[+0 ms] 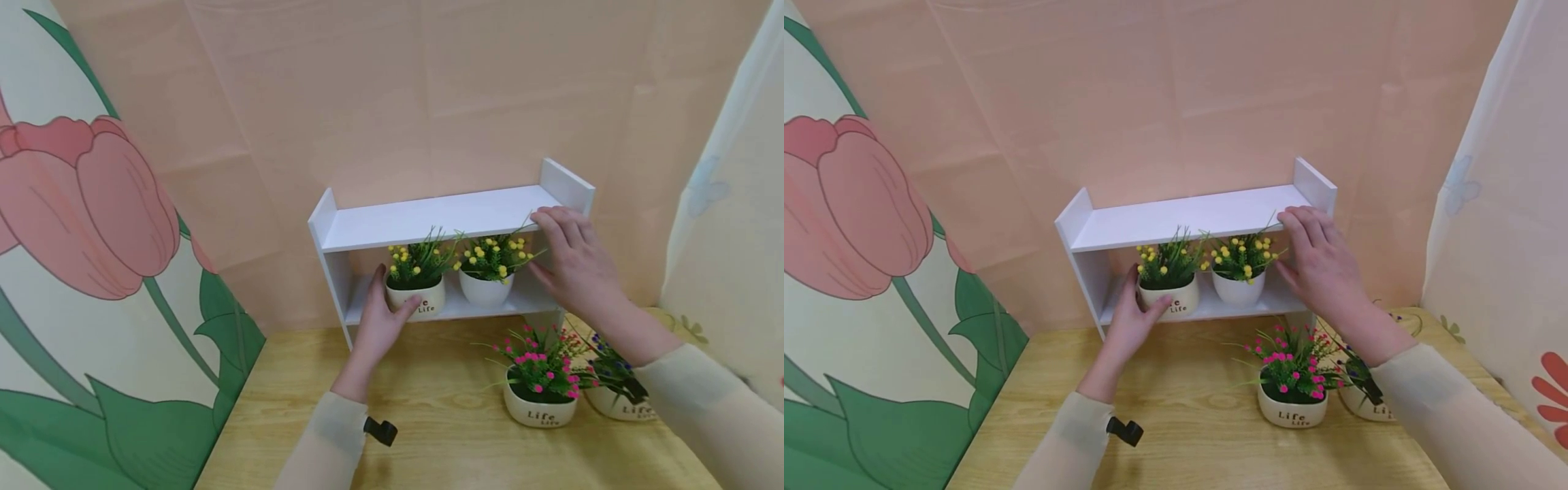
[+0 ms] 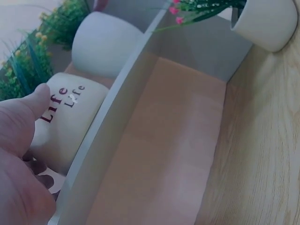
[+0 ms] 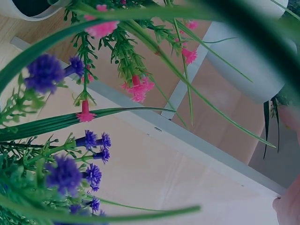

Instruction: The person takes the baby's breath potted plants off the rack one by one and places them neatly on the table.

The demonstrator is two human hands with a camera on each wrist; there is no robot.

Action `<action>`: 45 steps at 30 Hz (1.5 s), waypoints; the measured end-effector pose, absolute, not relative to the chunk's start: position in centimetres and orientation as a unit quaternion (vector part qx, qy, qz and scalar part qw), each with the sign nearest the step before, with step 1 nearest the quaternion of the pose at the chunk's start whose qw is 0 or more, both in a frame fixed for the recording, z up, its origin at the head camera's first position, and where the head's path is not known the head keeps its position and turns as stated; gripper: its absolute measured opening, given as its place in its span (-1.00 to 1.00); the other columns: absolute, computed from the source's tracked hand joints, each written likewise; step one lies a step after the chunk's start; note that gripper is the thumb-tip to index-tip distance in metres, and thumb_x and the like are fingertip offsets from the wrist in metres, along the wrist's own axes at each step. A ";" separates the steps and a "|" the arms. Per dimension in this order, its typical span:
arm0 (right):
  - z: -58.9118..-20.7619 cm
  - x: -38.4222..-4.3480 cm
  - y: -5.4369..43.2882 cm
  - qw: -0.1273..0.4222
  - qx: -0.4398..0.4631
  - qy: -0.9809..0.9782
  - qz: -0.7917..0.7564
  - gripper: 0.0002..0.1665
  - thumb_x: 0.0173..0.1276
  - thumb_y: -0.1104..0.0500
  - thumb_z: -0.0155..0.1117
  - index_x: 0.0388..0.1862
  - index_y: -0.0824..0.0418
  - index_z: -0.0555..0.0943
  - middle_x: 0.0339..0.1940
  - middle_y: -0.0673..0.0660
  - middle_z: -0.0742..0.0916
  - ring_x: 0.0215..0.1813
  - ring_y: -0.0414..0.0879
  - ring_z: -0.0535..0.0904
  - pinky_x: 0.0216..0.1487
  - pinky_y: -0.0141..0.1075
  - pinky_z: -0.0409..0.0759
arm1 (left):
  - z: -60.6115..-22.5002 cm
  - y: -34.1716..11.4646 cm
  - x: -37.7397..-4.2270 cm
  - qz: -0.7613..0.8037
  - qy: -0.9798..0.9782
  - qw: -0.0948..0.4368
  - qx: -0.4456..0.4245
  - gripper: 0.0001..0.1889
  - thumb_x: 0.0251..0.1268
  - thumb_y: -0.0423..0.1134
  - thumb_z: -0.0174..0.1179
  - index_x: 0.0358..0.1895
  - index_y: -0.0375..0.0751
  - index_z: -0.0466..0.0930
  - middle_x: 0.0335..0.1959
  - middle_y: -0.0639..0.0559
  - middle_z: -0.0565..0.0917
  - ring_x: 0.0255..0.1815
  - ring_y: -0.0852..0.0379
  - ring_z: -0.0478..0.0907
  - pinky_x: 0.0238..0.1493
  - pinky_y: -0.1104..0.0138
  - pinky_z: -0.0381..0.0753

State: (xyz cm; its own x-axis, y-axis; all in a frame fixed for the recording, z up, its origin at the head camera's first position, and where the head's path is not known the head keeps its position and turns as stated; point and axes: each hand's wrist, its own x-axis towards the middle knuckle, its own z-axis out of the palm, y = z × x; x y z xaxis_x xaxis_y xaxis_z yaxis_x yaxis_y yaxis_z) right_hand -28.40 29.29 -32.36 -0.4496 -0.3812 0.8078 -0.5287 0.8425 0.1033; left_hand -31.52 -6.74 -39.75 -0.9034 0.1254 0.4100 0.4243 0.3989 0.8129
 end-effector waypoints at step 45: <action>-32.6 -28.5 29.4 0.455 0.261 -0.847 0.090 0.18 0.04 0.37 0.72 0.62 0.38 0.31 0.50 0.45 0.43 0.50 0.45 0.27 0.73 0.01 0.09 | -39.5 -6.9 -31.5 -0.516 -0.831 0.141 -0.153 0.07 0.40 0.11 0.56 0.77 -0.21 0.14 0.70 -0.24 0.32 0.68 -0.18 0.29 0.63 -0.07 0.34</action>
State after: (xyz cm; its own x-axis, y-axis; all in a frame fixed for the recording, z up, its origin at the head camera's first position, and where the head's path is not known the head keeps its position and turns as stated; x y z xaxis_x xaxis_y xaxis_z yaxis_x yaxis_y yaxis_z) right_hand -28.54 29.35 -32.64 -0.4507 -0.3597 0.8170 -0.5241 0.8475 0.0841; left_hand -31.51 -6.87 -39.54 -0.9134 0.1082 0.3925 0.3997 0.4217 0.8139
